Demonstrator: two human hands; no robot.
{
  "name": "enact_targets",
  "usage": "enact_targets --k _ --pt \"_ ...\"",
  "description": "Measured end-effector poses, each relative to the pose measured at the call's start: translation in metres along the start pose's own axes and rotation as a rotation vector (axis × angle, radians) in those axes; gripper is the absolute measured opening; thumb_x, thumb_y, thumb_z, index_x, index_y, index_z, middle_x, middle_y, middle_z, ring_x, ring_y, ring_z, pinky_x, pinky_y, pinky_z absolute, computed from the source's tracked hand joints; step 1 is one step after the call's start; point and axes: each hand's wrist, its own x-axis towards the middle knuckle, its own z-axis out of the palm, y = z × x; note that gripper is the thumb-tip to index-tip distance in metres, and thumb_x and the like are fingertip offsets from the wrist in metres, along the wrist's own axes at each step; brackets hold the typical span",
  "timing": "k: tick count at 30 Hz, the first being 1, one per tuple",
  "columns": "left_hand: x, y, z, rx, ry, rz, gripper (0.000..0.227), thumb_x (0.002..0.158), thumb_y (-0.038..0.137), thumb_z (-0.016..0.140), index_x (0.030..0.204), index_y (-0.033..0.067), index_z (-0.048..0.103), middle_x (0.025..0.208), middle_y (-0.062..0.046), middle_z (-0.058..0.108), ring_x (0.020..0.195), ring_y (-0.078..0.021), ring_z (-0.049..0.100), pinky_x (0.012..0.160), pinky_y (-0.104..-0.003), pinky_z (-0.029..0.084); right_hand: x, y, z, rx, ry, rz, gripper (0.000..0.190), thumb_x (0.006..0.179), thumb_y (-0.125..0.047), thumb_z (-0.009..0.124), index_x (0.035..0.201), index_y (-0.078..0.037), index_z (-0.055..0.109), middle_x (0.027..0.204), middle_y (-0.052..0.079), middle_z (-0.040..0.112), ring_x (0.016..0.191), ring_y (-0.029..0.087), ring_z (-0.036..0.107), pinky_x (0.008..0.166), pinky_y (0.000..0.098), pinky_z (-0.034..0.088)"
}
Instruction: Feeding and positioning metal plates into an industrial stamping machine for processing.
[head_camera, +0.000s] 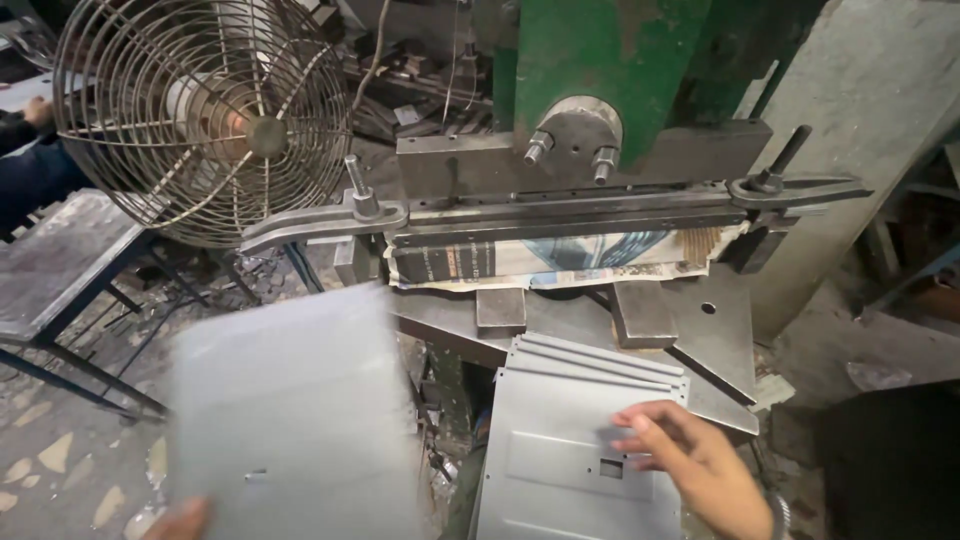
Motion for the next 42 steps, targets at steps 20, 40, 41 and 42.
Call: enact_targets --k 20,40,41,42 --pt "0.353 0.512 0.021 -1.44 -0.156 -0.61 0.031 0.099 0.029 0.063 0.112 0.0014 0.069 0.099 -0.001 0.072 0.09 -0.007 0.062 0.079 -0.025 0.051 0.104 -0.07 -0.057 0.187 0.2 0.177 0.016 0.092 -0.02 0.072 0.093 -0.006 0.067 0.085 0.005 0.071 0.068 0.016 0.066 0.062 0.0343 0.054" --pt "0.339 0.496 0.023 -1.436 -0.271 -0.685 0.039 0.099 0.032 0.065 0.122 -0.0001 0.067 0.11 -0.005 0.072 0.099 -0.0126 0.065 0.086 -0.028 0.053 0.11 -0.052 -0.072 0.169 0.144 0.035 0.017 0.09 -0.017 0.073 0.102 -0.005 0.069 0.099 0.006 0.076 0.09 0.012 0.071 0.087 0.0243 0.054" --pt "0.336 0.502 0.013 -1.44 -0.271 -0.677 0.039 0.099 0.032 0.065 0.122 -0.0001 0.067 0.11 -0.005 0.072 0.099 -0.0126 0.065 0.086 -0.028 0.053 0.1 -0.061 -0.074 0.169 0.147 0.028 0.017 0.09 -0.017 0.073 0.102 -0.005 0.069 0.099 0.006 0.076 0.09 0.012 0.071 0.087 0.0243 0.054" --pt "0.325 0.507 0.001 -1.507 -0.326 -0.689 0.043 0.097 0.03 0.066 0.128 0.0007 0.063 0.115 -0.007 0.071 0.104 -0.0158 0.065 0.088 -0.032 0.054 0.086 -0.064 -0.073 0.149 0.097 0.066 0.017 0.091 -0.017 0.072 0.102 -0.005 0.07 0.098 0.006 0.073 0.088 0.015 0.068 0.083 0.0293 0.053"
